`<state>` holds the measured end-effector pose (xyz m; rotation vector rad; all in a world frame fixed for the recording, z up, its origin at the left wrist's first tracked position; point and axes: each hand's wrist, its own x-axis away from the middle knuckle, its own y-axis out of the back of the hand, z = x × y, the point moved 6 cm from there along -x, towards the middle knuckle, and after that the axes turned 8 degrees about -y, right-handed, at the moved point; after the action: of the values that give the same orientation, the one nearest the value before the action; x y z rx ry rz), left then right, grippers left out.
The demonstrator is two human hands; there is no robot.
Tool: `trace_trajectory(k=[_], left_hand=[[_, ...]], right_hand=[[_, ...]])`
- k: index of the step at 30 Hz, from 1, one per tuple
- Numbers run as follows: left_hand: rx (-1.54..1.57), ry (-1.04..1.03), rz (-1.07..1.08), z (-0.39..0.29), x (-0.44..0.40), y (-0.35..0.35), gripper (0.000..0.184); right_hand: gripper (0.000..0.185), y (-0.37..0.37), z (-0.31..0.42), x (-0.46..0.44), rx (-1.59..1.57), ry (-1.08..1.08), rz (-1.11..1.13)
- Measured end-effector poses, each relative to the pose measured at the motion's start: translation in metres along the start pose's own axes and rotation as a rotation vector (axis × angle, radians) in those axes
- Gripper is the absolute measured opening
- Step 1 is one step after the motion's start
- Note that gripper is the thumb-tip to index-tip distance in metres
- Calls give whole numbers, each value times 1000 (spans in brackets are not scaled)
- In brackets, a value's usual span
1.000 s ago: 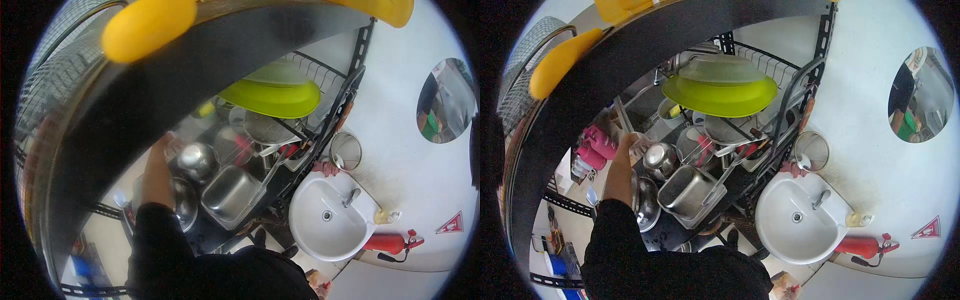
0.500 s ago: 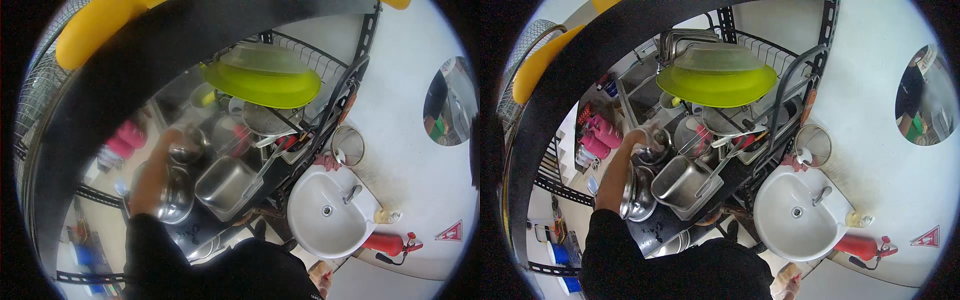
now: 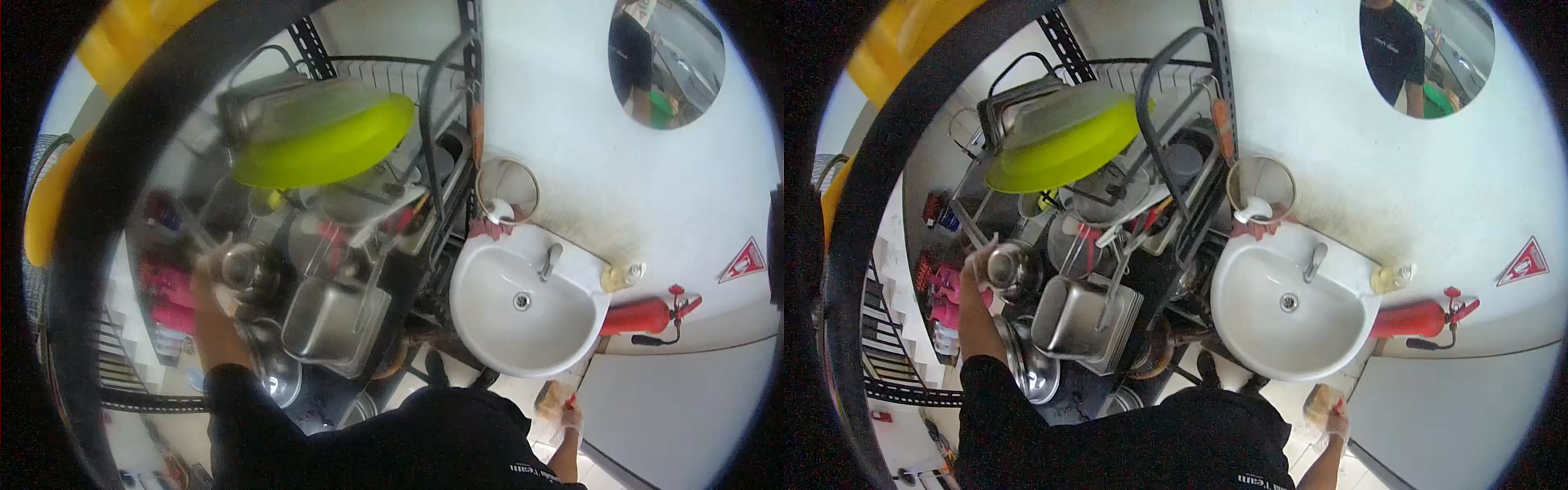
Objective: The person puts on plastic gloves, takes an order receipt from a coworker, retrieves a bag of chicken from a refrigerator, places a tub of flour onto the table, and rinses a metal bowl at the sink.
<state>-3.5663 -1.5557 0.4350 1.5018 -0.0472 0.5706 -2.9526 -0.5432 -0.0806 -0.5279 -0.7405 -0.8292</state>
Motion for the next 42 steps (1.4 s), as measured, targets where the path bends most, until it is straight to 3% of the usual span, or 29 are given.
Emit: trace_trajectory(k=[1, 5, 7, 8, 9, 11, 14, 15, 16, 17, 19, 20, 21, 25, 26, 27, 28, 30, 32, 34, 35, 36, 38, 39, 40, 41, 42], left_hand=[[16, -11, -55, 3, -4, 13, 35], [210, -68, -456, 3, 21, 88, 34], [385, -146, -725, -2, 62, 126, 33], [490, -212, -844, -12, 88, 143, 33], [582, -277, -942, -26, 118, 155, 33], [707, -389, -1064, -55, 177, 167, 32], [778, -545, -1133, -125, 258, 173, 32], [782, -594, -1140, -154, 284, 173, 31], [741, -620, -1130, -186, 307, 171, 31], [684, -619, -1109, -218, 332, 170, 31], [293, -346, -1029, -287, 391, 173, 31], [289, -546, -1082, -313, 403, 167, 28], [277, -750, -1114, -339, 416, 160, 25], [327, -1589, -565, -483, 474, 105, 25], [414, -1644, -517, -510, 471, 78, 25], [15, -1453, -153, -549, 465, 47, 29], [1, -1390, -22, -577, 454, 8, 36], [-89, -1458, 84, -632, 422, -90, 33], [-237, -1363, 259, -665, 403, -175, 30], [-200, -1274, 228, -679, 388, -229, 28], [-209, -1299, 242, -680, 379, -264, 28], [-188, -1392, 137, -678, 367, -291, 29], [-167, -1495, 31, -678, 367, -313, 31], [-146, -1427, 62, -678, 363, -319, 32], [-124, -1356, 93, -677, 359, -324, 33], [-129, -1364, 96, -683, 355, -325, 33], [101, -1171, 106, -690, 335, -317, 34]], right_hand=[[49, -20, 2, 11, -341, -90, 70], [49, -58, 8, 53, -308, -161, 45], [49, -43, -3, 37, 113, 31, 19], [46, -34, -24, 16, -62, -5, 188], [46, -39, -20, 13, -59, 7, 190], [42, -49, -13, 16, -180, -72, 203], [40, -92, 14, 28, 87, -58, 294], [39, -121, 37, 53, 47, -73, 438], [39, -178, 80, 109, 9, -96, 581], [37, -175, 89, 105, 432, 53, 424], [33, -166, 107, 97, 1445, 225, -3], [32, -105, 56, 12, 1007, 222, 69], [30, -93, 48, 3, 1093, 246, 17], [24, -122, 105, 68, 1317, 241, -127], [24, -113, 101, 69, 1310, 228, -132], [22, -104, 100, 69, 1262, 259, -141], [20, -93, 96, 68, 1209, 288, -155], [22, -56, 65, 44, 1106, 309, -138], [23, -21, 33, 37, 999, 333, -136], [24, 6, 7, 45, 606, 278, -58], [24, 6, 17, 72, 595, 268, -84], [22, -7, 38, 116, 715, 107, -176], [18, 8, 27, 135, 1155, 151, -304], [18, 26, 12, 136, 1146, 144, -316], [18, 44, -9, 138, 577, -5, -224], [17, 60, -36, 133, 346, -83, -110], [17, 76, -64, 128, 98, -179, -18]])
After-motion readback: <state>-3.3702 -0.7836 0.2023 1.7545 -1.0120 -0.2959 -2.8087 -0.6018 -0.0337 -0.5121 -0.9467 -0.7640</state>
